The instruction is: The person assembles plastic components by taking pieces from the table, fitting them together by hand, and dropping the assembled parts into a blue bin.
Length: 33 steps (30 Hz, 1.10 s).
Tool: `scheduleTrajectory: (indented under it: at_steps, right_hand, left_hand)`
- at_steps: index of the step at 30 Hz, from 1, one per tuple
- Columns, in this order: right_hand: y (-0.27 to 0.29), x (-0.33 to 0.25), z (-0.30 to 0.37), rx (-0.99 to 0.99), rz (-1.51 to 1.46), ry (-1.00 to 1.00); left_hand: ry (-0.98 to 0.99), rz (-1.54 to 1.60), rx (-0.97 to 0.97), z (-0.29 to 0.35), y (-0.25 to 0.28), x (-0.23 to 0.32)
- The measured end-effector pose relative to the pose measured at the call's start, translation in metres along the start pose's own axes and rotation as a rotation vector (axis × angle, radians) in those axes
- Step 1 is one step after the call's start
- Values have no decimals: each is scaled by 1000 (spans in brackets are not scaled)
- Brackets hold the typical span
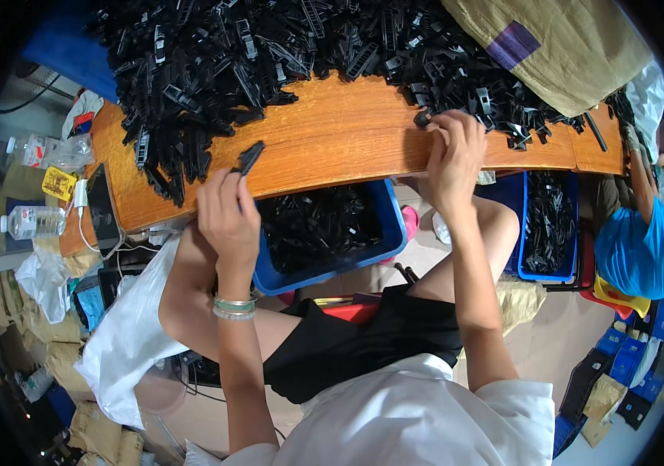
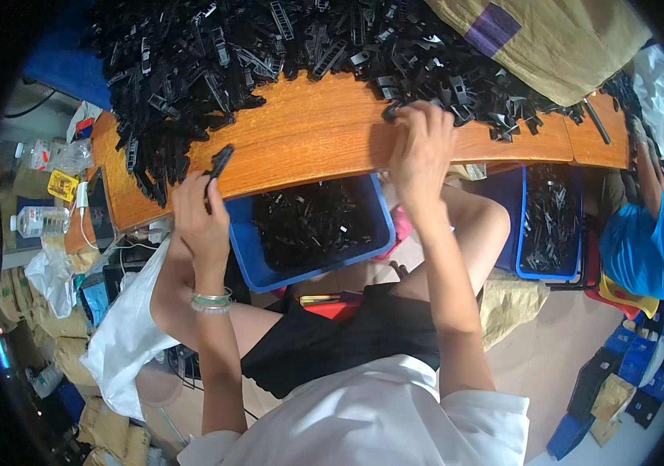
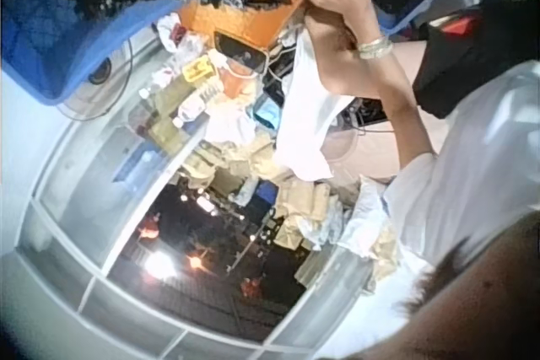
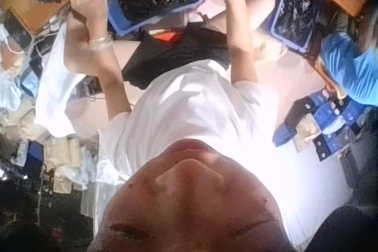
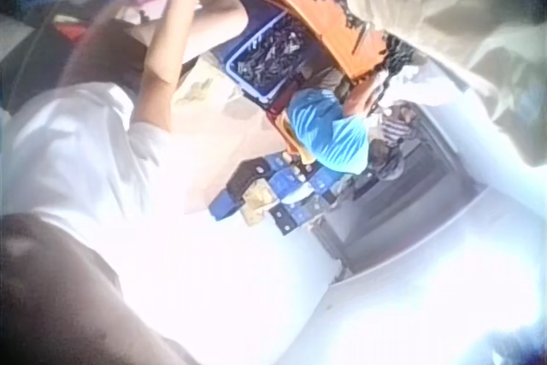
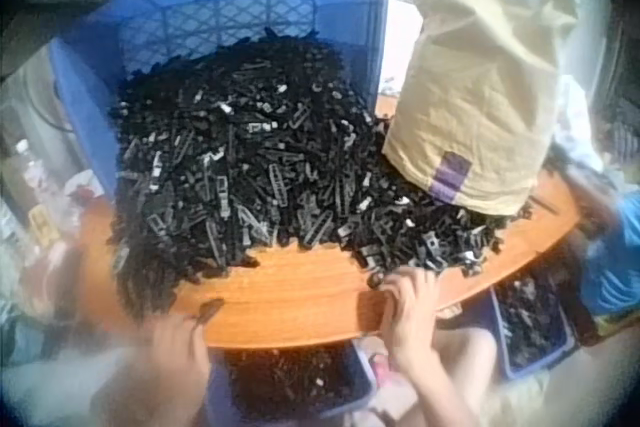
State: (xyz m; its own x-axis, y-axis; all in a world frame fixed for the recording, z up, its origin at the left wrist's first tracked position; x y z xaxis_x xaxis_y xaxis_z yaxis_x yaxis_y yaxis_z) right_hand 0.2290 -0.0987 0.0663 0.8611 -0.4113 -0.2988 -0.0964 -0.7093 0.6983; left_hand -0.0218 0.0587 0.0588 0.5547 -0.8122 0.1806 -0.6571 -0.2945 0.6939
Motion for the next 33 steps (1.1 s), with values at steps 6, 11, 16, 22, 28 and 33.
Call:
scheduleTrajectory:
  at_steps: [6, 11, 16, 22, 28, 33]
  right_hand:
    - [-15, -4, -15, -65, 154, 165]
    - [-29, -3, -15, -104, 34, 142]
    - [-14, 6, -12, -62, 139, 76]
    - [-17, -14, -17, -58, 11, 169]
    - [-74, -62, -9, -258, -975, -271]
    - [-67, -85, -13, -317, -639, 29]
  left_hand:
    - [-173, 272, -115, -9, -19, 31]
    - [58, 422, -163, -11, -24, 10]
    - [107, 476, -188, -17, -29, -5]
    - [194, 567, -287, -17, -35, -14]
    - [174, 639, -322, -16, -37, -15]
    - [129, 598, -345, -17, -35, -17]
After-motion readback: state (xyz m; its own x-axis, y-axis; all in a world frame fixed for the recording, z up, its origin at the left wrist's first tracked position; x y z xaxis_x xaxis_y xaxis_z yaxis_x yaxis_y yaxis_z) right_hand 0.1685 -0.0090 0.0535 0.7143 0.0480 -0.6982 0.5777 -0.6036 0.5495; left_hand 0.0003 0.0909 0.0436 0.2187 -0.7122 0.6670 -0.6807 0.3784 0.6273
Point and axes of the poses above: each hand's wrist, its own z-axis away from the middle knuckle, its own y-axis out of the back of the hand, x = y × z, the point moved 9 cm from there along -z, towards the middle knuckle, and after that the axes turned 4 degrees about -x, right-handed, at the moved point
